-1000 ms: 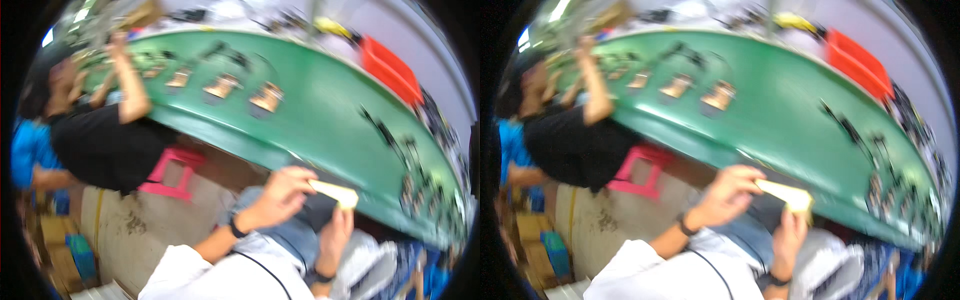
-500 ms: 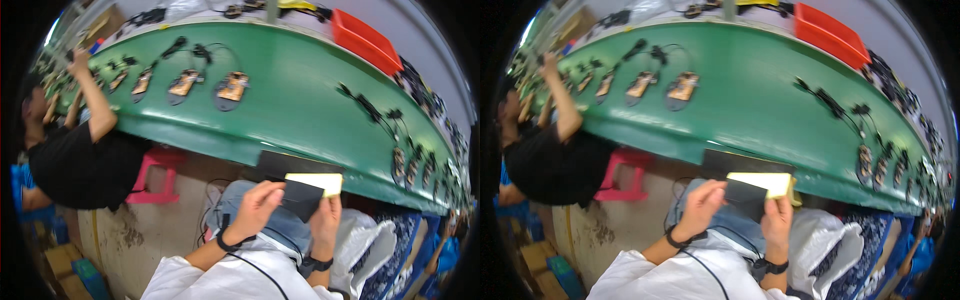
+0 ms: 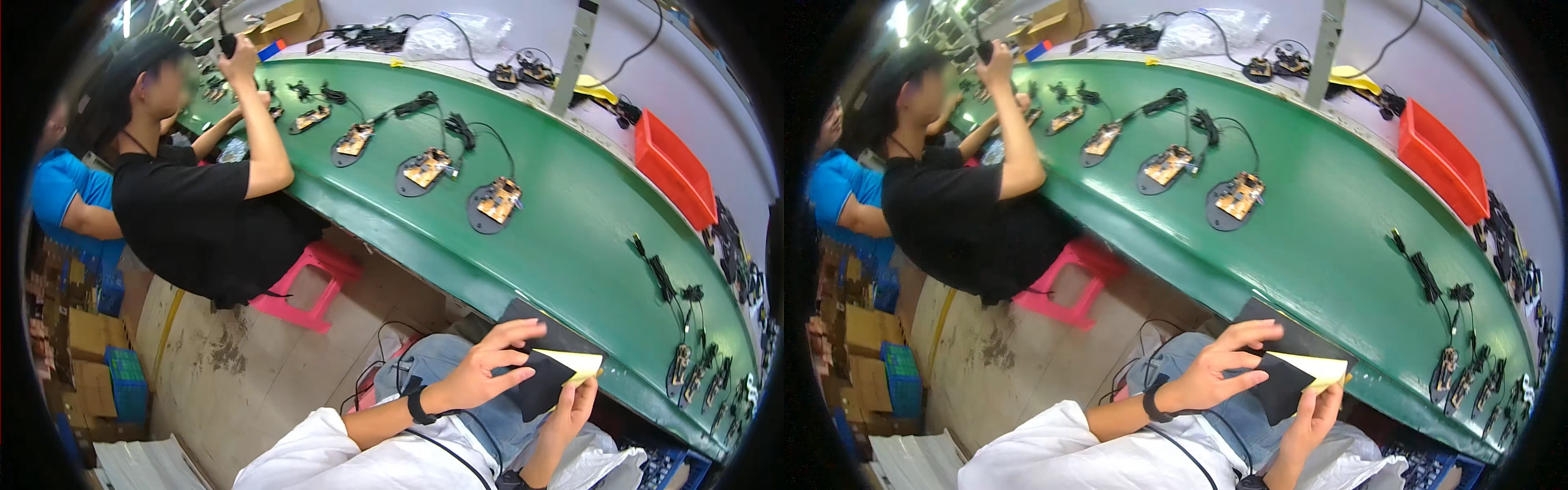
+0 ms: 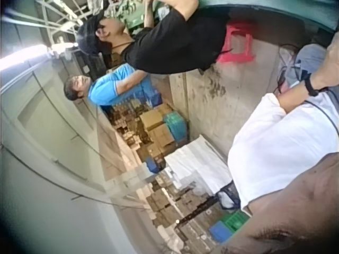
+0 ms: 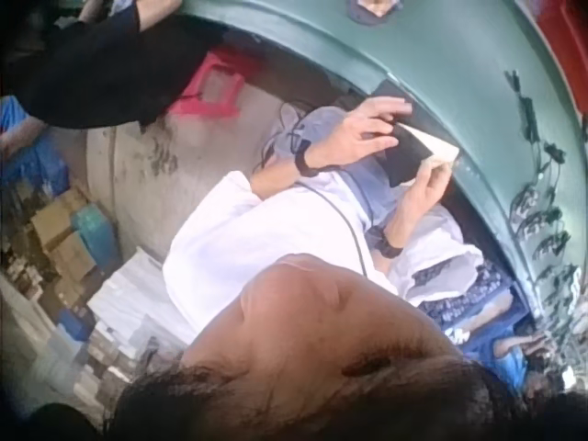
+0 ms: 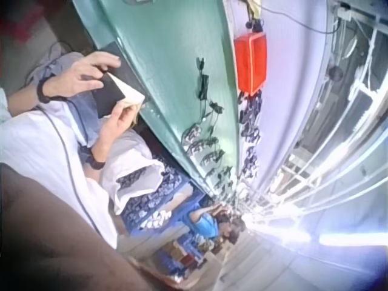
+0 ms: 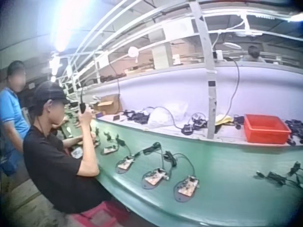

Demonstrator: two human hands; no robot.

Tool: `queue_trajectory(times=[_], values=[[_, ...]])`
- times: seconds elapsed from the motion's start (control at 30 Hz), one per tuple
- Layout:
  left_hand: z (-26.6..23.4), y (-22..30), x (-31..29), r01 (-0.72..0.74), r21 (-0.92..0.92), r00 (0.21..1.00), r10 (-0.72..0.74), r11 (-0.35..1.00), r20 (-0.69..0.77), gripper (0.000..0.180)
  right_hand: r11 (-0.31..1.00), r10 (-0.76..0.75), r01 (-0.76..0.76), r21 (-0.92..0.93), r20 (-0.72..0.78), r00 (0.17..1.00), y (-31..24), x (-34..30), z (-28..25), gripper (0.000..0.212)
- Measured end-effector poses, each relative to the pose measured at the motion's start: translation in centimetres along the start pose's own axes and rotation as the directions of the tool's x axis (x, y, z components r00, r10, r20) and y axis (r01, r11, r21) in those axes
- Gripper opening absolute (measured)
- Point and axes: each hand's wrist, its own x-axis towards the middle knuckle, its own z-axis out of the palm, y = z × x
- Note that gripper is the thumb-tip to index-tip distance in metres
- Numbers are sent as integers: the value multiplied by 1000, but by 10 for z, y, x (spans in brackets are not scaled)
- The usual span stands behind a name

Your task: Assembling computer mouse components on a production line, including applying adhesive tape and small parts.

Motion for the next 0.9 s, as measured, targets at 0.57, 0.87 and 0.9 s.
queue_trajectory(times=[0.57, 0.87, 0.9], values=[[0, -17, 1, -106, -59, 991, 111, 993, 80, 14, 982, -36, 48, -180, 73, 997, 5, 3, -17, 47], [0, -7, 7, -38, 106, 997, 31, 994, 67, 14, 805, -216, 204, -557, 45, 975, -105, 54, 14, 34], [1, -7, 7, -54, 132, 997, 46, 990, 65, 14, 697, -271, 295, -654, 140, 952, -115, 68, 22, 34]])
